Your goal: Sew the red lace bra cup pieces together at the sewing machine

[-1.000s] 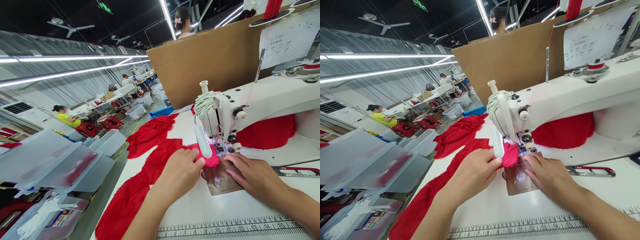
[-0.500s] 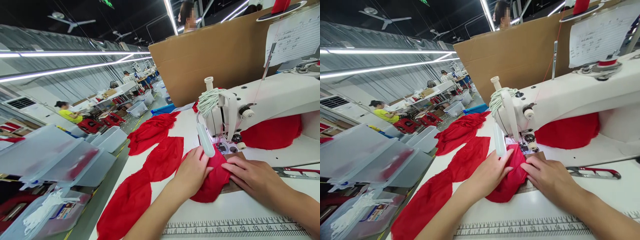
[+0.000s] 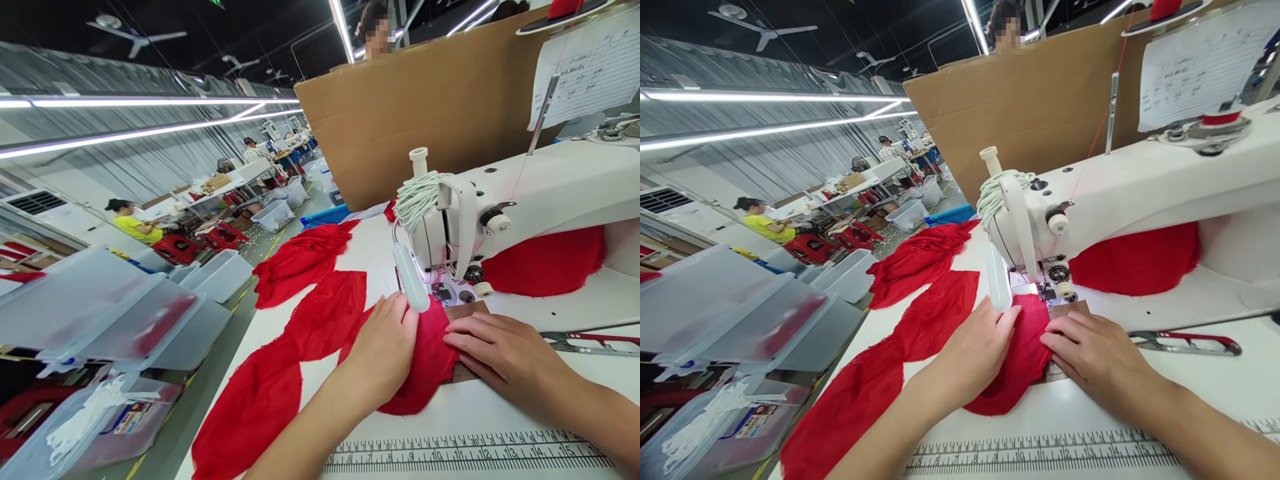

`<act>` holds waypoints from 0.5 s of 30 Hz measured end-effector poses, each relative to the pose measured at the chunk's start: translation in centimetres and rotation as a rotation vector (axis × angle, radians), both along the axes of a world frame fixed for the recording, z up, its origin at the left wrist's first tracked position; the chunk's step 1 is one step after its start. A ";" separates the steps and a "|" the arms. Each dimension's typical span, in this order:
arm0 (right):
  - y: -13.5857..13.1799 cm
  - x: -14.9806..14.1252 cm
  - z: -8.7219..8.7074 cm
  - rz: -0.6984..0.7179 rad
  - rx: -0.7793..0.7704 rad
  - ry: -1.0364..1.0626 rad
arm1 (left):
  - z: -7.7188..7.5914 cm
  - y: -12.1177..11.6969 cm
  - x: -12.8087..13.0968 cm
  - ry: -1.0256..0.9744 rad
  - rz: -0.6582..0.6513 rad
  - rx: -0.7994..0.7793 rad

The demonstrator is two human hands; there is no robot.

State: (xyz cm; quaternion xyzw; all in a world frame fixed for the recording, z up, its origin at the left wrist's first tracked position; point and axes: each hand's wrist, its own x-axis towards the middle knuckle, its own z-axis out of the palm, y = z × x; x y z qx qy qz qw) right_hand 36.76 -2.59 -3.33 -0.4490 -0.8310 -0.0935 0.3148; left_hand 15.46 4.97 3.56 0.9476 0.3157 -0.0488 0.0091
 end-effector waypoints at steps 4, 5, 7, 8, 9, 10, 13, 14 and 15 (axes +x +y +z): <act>-0.1 0.0 0.6 -0.040 0.069 -0.057 | -1.0 0.1 0.9 -0.128 -0.079 -0.039; -0.1 0.0 0.7 -0.061 0.094 -0.065 | -1.3 0.1 0.8 -0.123 -0.105 -0.040; -0.2 0.0 0.8 -0.082 0.120 -0.071 | -1.6 0.2 0.6 -0.102 -0.142 -0.036; -0.2 0.0 0.9 -0.081 0.122 -0.072 | -1.7 0.1 0.5 -0.092 -0.154 -0.032; -0.3 0.0 0.9 -0.074 0.118 -0.072 | -1.8 0.1 0.3 -0.084 -0.164 -0.026; -0.3 0.0 0.9 -0.066 0.112 -0.071 | -1.8 0.1 0.2 -0.079 -0.173 -0.016; -0.3 0.2 1.0 -0.041 0.091 -0.073 | -2.0 0.0 0.1 -0.074 -0.203 0.032; -0.3 0.2 1.0 -0.032 0.086 -0.072 | -2.0 0.0 0.2 -0.073 -0.211 0.054; -0.3 0.2 1.1 -0.023 0.085 -0.068 | -2.1 0.0 0.2 -0.073 -0.219 0.076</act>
